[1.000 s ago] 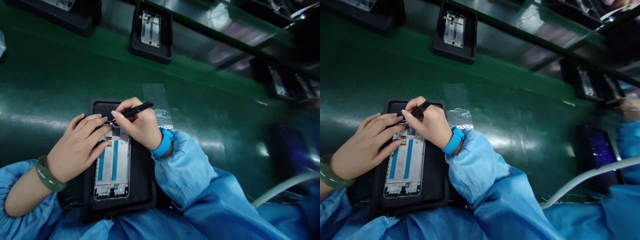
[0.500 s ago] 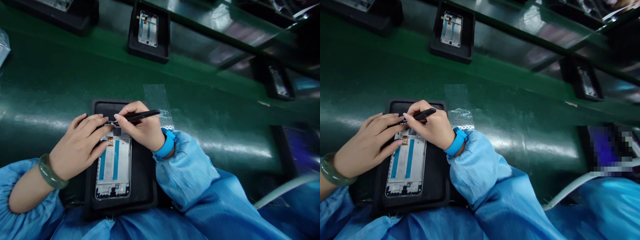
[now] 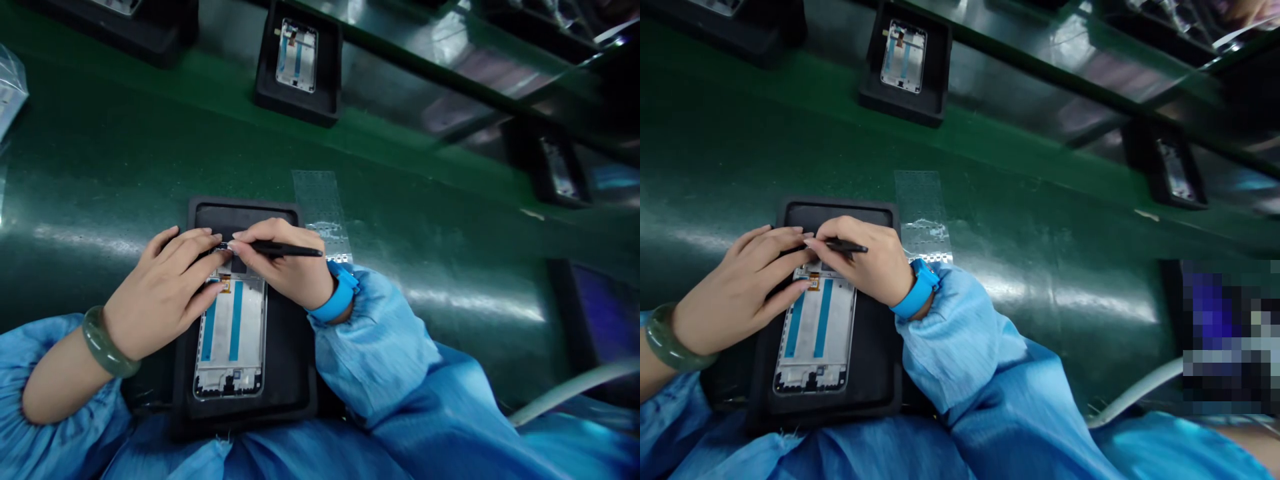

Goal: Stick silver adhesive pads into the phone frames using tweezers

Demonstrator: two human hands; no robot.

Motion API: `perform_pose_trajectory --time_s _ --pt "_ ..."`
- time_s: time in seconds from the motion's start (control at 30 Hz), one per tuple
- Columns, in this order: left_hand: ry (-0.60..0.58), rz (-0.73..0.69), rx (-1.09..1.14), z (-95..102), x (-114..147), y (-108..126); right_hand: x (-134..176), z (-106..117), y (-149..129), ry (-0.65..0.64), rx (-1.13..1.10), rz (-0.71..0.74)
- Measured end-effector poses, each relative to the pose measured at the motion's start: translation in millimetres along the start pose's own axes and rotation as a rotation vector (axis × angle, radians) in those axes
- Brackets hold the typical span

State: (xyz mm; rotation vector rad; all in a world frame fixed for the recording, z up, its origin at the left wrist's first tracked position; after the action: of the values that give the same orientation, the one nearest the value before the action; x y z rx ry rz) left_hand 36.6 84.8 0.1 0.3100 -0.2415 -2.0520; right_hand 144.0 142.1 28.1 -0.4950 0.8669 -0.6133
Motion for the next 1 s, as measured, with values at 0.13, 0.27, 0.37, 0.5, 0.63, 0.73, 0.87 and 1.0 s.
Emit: perform_pose_trajectory --time_s 0.13,0.27,0.37,0.5,0.63,0.73,0.87,1.0 --pt "-0.003 0.01 0.011 0.2 -0.5 0.2 3.3 -4.2 -7.6 -0.062 -0.028 0.108" --pt "0.001 0.02 0.012 0.2 -0.9 0.0 5.6 -4.5 -9.3 -0.078 -0.049 0.143" --pt "0.003 0.023 0.021 0.2 -1.2 0.3 5.4 -4.2 -7.3 -0.079 -0.07 0.119" --pt "0.007 0.033 0.026 0.5 -1.3 0.1 3.7 -2.3 -3.7 -0.058 -0.07 0.058" --pt "-0.005 0.031 0.033 -0.3 -1.4 0.1 2.3 0.1 -0.4 -0.033 -0.057 0.003" --pt "-0.006 0.029 0.037 -0.4 -1.4 -0.1 1.8 -0.2 -0.3 -0.035 -0.051 0.0" --pt "0.006 0.026 0.033 0.2 -1.4 0.0 2.2 -2.0 -0.6 -0.046 -0.042 0.011" --pt "0.006 0.029 0.031 0.4 -1.7 0.5 4.5 -3.9 -4.8 -0.082 -0.022 0.078"
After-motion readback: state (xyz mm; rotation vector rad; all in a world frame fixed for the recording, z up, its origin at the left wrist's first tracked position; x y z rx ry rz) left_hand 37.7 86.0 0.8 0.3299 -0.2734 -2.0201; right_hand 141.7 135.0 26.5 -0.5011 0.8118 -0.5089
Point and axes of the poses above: each hand's wrist, its own x-axis away from the middle knuckle, its own z-axis out of the back of the hand, y = z × x, the point moved 8 cm from there along -x, towards the middle knuckle, and after that the axes turned 1 degree about z, right-handed, at the moved point
